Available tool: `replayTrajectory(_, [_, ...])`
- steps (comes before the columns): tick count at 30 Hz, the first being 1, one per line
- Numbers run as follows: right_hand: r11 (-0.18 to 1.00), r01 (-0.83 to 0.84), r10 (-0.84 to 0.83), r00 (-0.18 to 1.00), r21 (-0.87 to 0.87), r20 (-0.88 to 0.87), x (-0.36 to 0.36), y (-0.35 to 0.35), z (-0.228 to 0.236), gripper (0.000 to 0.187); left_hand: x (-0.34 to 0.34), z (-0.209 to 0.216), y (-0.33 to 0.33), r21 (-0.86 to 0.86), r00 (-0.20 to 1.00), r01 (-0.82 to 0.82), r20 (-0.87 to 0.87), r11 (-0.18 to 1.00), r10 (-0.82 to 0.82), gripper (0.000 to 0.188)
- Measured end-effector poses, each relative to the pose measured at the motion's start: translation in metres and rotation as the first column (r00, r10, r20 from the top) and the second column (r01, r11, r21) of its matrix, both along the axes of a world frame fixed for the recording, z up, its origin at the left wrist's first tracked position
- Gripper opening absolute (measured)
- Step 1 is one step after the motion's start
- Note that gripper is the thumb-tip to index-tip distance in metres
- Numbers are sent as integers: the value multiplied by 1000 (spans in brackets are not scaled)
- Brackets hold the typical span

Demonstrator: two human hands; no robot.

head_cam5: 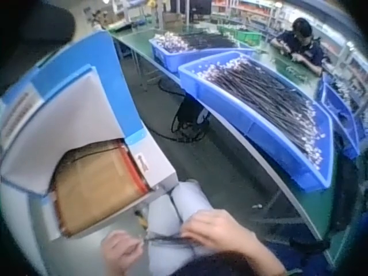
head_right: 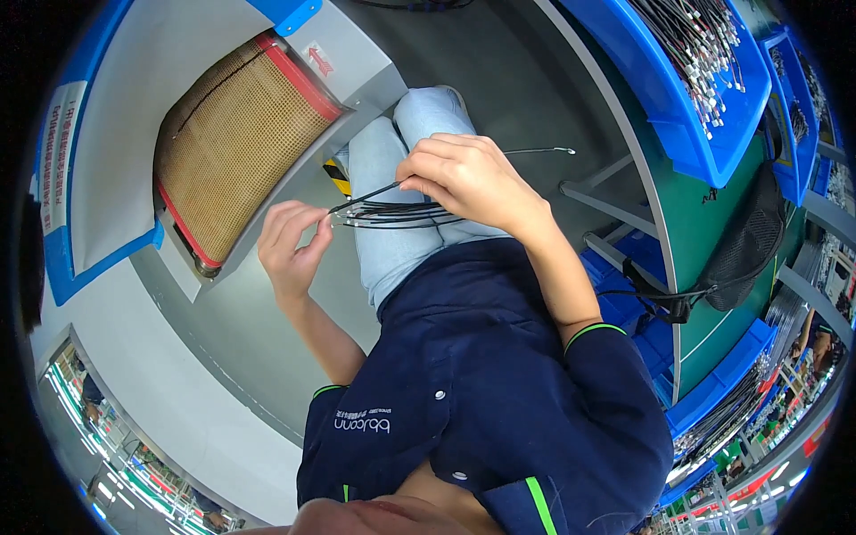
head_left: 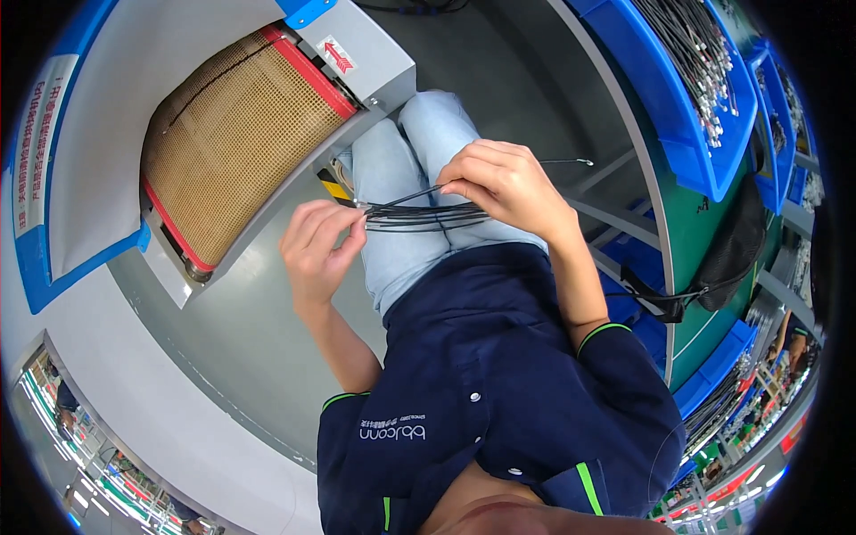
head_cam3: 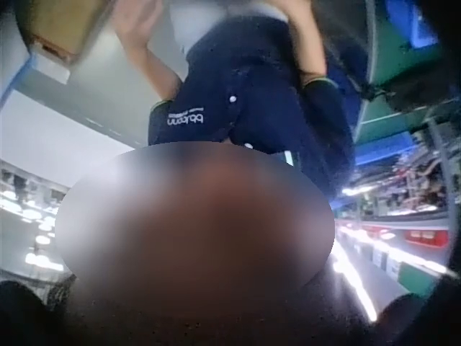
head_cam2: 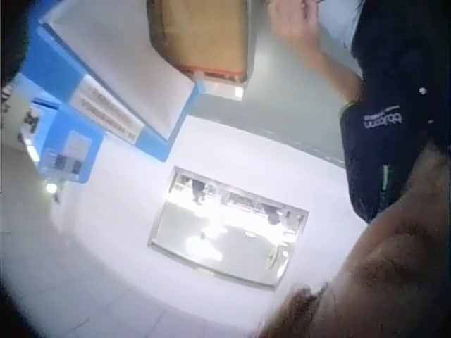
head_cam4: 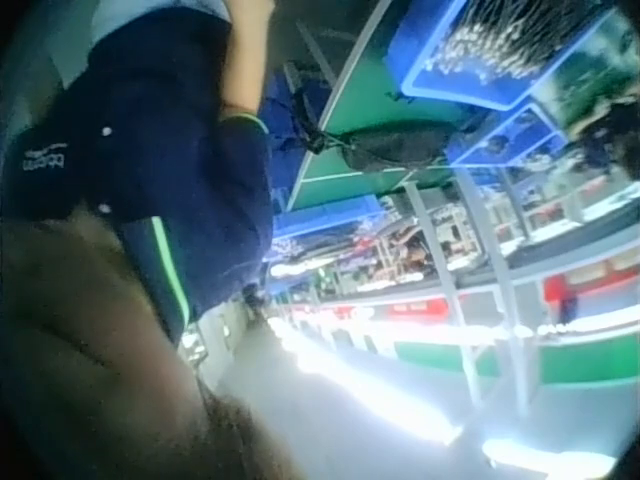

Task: The person picks up bundles of electronic wires by hand and feeds them into a processing machine on a factory assembly line.

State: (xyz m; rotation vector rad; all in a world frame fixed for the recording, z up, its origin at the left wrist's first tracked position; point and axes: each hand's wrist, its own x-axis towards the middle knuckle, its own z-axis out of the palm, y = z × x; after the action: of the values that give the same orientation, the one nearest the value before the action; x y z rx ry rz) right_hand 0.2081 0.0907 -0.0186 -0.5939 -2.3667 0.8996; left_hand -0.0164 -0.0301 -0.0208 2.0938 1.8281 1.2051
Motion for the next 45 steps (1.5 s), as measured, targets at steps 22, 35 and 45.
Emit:
replayTrajectory(22, [987,21,-16,999,157,-35,7,-10,-20,12,11,3,-16,-71,998,-6,-68,997,1,22])
replayTrajectory(35, [987,26,-25,1000,160,-9,16,-7,-26,12,1,6,-26,-101,995,-39,-99,994,29,23])
replayTrajectory(45, [985,159,-160,987,-71,-15,119,-33,-18,13,14,12,-110,-54,970,-222,-115,974,215,23])
